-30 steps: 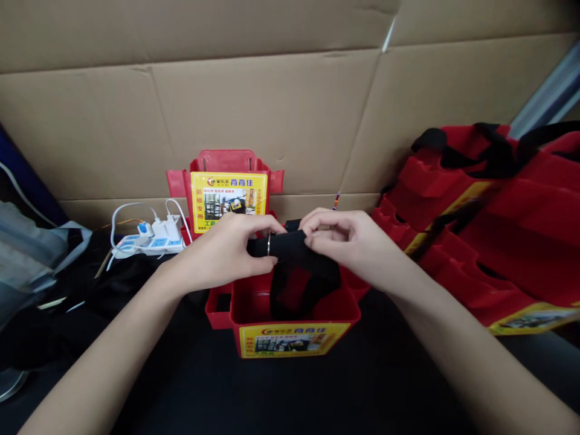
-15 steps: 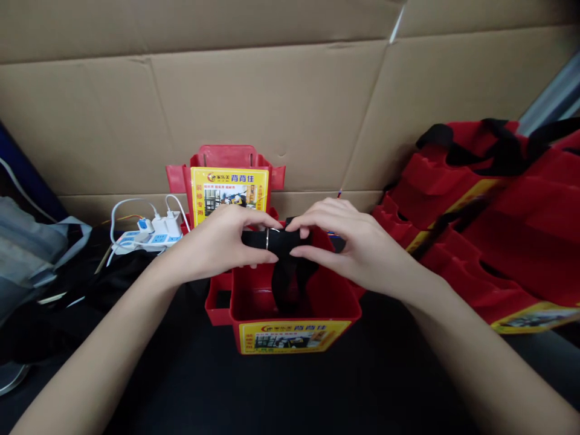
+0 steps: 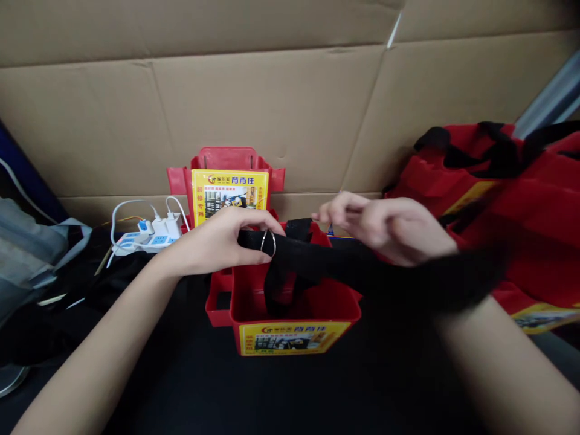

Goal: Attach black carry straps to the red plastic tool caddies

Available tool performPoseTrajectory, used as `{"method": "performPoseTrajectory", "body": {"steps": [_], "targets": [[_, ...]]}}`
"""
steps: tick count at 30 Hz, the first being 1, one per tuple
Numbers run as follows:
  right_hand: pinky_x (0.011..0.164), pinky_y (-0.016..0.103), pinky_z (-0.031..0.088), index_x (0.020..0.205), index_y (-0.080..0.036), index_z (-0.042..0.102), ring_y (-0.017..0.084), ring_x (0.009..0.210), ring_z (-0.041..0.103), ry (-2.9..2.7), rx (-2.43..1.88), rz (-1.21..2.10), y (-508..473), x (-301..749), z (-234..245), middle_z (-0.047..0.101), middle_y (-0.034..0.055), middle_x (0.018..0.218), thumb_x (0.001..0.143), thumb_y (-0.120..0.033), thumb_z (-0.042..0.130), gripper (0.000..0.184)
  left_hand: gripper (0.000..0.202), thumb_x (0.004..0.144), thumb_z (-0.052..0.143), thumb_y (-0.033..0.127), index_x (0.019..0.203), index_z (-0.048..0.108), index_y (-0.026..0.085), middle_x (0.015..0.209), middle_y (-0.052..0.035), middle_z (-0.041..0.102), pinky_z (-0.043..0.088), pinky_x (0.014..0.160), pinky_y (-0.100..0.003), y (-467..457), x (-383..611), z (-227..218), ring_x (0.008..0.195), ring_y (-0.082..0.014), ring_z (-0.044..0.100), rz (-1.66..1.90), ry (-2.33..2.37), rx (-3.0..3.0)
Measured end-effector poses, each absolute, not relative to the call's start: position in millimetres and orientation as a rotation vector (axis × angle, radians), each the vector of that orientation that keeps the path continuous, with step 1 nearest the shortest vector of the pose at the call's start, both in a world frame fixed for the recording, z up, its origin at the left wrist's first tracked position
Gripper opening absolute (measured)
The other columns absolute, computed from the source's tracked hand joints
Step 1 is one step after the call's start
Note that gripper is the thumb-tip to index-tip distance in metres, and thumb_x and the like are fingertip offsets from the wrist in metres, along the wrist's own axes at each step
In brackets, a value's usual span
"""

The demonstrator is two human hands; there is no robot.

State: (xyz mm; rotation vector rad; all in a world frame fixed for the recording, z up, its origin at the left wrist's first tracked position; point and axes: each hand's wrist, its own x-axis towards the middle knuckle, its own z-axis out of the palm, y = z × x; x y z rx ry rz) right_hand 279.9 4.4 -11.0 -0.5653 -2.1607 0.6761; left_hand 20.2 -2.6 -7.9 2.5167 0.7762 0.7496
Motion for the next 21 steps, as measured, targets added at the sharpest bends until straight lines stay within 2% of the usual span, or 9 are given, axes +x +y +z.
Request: {"method": "performPoseTrajectory", "body": {"steps": [2, 4, 7, 9, 13, 15, 17, 19, 21], "targets": [[0.09, 0.036, 0.042, 0.094, -0.023, 0.058, 0.019, 0.102, 0.053, -2.203, -0.66, 0.749, 0.4, 265.6, -14.6, 0.057, 0.0058, 0.106, 0.084, -0.044, 0.047, 0.026, 0.03, 0.072, 0.062, 0.009, 0.1, 0.058, 0.017, 0.098, 0.0018, 0.063, 0.045, 0.08, -0.018, -5.2, 21.6, -7.0, 0.09, -0.0095, 0.058, 0.774, 0.712, 2.552], [0.085, 0.031, 0.045, 0.111, -0.02, 0.051, 0.016, 0.098, 0.056, -2.233, -0.715, 0.869, -3.8, 251.5, -18.4, 0.059, 0.006, 0.105, 0.084, -0.031, 0.052, 0.029, 0.03, 0.073, 0.06, 0.007, 0.101, 0.058, 0.018, 0.101, 0.0021, 0.062, 0.043, 0.084, -0.018, -6.6, 22.8, -7.2, 0.094, -0.0085, 0.057, 0.797, 0.671, 2.581], [0.07, 0.025, 0.047, 0.116, -0.018, 0.047, 0.013, 0.078, 0.06, -2.224, -0.806, 0.999, -7.3, 240.5, -21.7, 0.063, 0.0025, 0.087, 0.085, -0.032, 0.05, 0.034, 0.031, 0.074, 0.057, 0.004, 0.101, 0.058, 0.019, 0.097, 0.0026, 0.063, 0.043, 0.084, -0.019, -5.0, 23.6, -9.4, 0.092, -0.0085, 0.057, 0.844, 0.685, 2.617], [0.065, 0.024, 0.047, 0.118, -0.019, 0.046, 0.012, 0.072, 0.06, -2.172, -0.867, 1.021, -8.9, 239.0, -21.5, 0.063, 0.0014, 0.081, 0.087, -0.037, 0.045, 0.036, 0.028, 0.074, 0.057, 0.005, 0.099, 0.058, 0.019, 0.096, 0.0017, 0.063, 0.042, 0.085, -0.022, -2.4, 24.0, -11.7, 0.092, -0.0101, 0.056, 0.899, 0.729, 2.644], [0.066, 0.025, 0.049, 0.125, -0.021, 0.038, 0.013, 0.073, 0.062, -2.127, -0.854, 1.122, -13.8, 234.5, -21.7, 0.063, 0.0026, 0.088, 0.086, -0.035, 0.046, 0.042, 0.028, 0.074, 0.058, 0.009, 0.1, 0.056, 0.02, 0.099, 0.0002, 0.062, 0.042, 0.085, -0.025, -0.7, 28.1, -16.4, 0.094, -0.0126, 0.055, 0.967, 0.784, 2.663], [0.066, 0.025, 0.05, 0.124, -0.022, 0.035, 0.01, 0.068, 0.061, -2.139, -0.828, 1.167, -15.5, 230.3, -23.8, 0.061, 0.0026, 0.096, 0.084, -0.027, 0.05, 0.043, 0.029, 0.074, 0.059, 0.013, 0.102, 0.054, 0.02, 0.096, -0.0001, 0.062, 0.044, 0.079, -0.024, -2.6, 30.7, -16.7, 0.091, -0.0131, 0.056, 0.983, 0.839, 2.628], [0.06, 0.024, 0.05, 0.114, -0.021, 0.043, 0.007, 0.058, 0.058, -2.159, -0.821, 1.164, -14.7, 228.8, -25.7, 0.059, 0.0017, 0.095, 0.084, -0.022, 0.047, 0.03, 0.026, 0.073, 0.062, 0.02, 0.098, 0.055, 0.019, 0.09, 0.0, 0.063, 0.044, 0.074, -0.024, -5.0, 30.6, -13.8, 0.086, -0.0137, 0.057, 0.947, 0.886, 2.622], [0.048, 0.02, 0.045, 0.098, -0.017, 0.051, 0.004, 0.046, 0.051, -2.158, -0.841, 1.171, -10.5, 233.7, -25.7, 0.058, -0.0008, 0.08, 0.084, -0.018, 0.044, 0.016, 0.02, 0.074, 0.063, 0.028, 0.091, 0.06, 0.017, 0.081, 0.0008, 0.063, 0.044, 0.068, -0.023, -6.7, 25.0, -6.9, 0.076, -0.0129, 0.057, 0.832, 0.899, 2.643], [0.038, 0.018, 0.036, 0.086, -0.015, 0.054, 0.004, 0.04, 0.044, -2.08, -0.88, 1.206, -3.0, 246.4, -23.1, 0.052, -0.0037, 0.063, 0.081, -0.016, 0.045, 0.01, 0.019, 0.077, 0.06, 0.033, 0.083, 0.063, 0.015, 0.074, 0.0012, 0.063, 0.042, 0.062, -0.02, -7.3, 12.2, 2.8, 0.067, -0.0104, 0.054, 0.777, 0.964, 2.624]]}}
